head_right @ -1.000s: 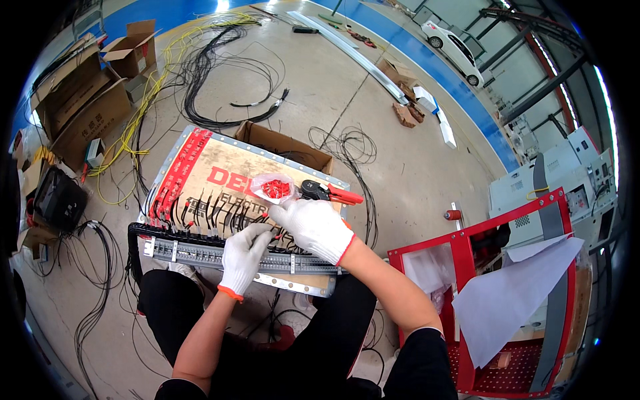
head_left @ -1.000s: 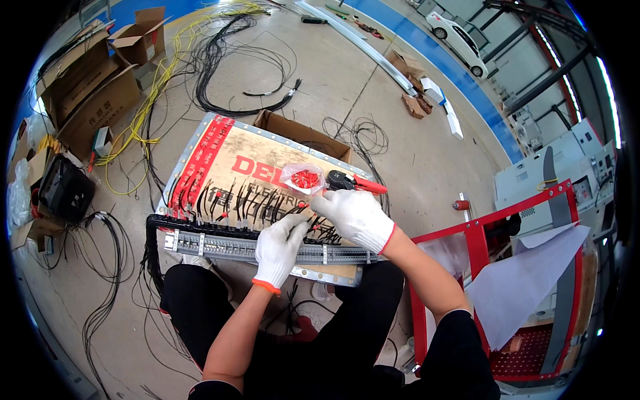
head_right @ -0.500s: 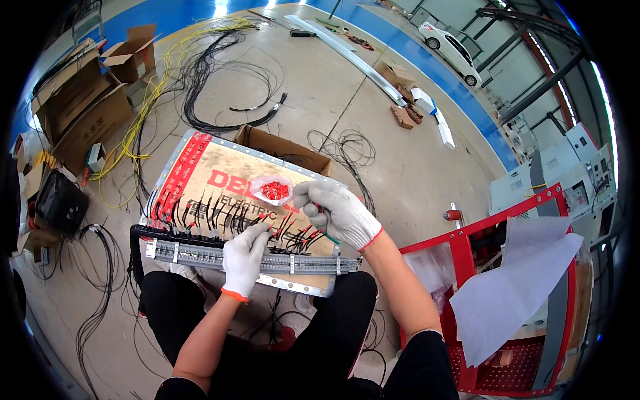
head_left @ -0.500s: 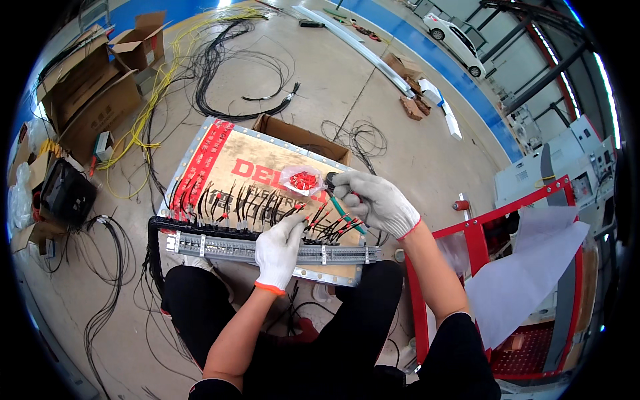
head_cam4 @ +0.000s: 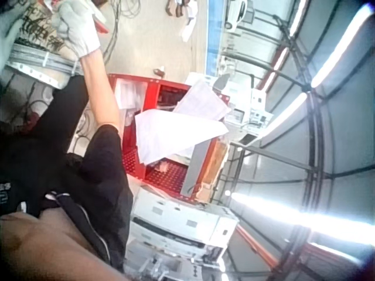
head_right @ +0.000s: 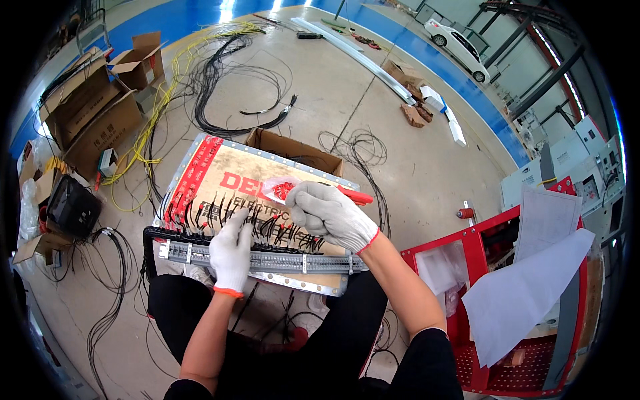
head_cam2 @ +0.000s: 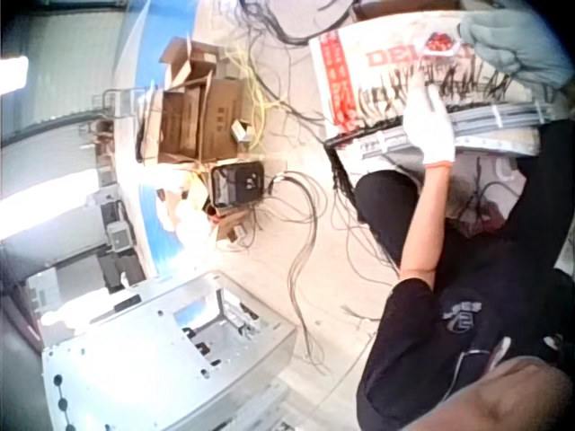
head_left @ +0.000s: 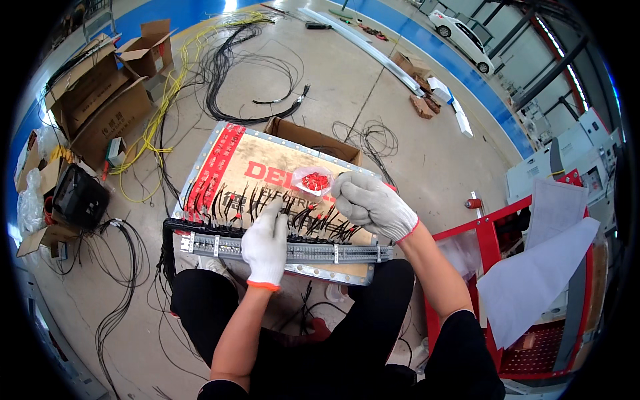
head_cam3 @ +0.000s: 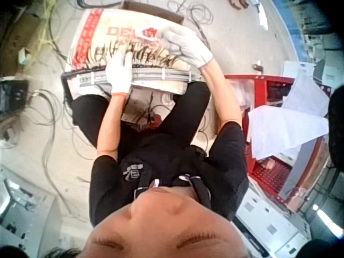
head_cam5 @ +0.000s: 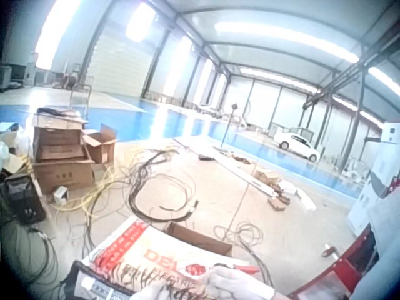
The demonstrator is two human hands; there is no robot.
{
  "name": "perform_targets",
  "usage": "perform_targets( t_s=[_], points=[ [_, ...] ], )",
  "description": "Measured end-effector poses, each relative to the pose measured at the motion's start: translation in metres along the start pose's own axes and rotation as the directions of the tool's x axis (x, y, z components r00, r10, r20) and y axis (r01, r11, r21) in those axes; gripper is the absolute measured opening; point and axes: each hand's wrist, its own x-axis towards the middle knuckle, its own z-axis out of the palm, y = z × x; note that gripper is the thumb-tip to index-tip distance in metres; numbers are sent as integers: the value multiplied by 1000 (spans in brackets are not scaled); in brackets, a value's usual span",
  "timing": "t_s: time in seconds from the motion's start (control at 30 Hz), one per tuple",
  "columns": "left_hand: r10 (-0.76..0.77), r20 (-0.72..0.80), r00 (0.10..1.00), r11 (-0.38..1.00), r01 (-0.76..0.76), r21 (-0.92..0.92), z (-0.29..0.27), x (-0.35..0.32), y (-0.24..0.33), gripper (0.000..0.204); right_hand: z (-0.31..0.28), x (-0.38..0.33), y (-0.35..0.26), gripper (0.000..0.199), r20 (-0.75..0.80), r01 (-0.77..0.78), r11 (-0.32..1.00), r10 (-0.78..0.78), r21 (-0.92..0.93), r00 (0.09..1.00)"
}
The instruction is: The person sits on the floor and connects black wires to a DIN rail terminal block using pliers and wire strippers. They strip wire ends, insert them into terminals, and tighten connections repeatedly.
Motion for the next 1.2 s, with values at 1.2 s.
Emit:
perform_targets(
  t_s=[1.2],
  points=[
    [-331,351,876,667,480,-569,-7,16,-10,26,16,92,13,17,373,395,176,-143,-902,917]
  ],
)
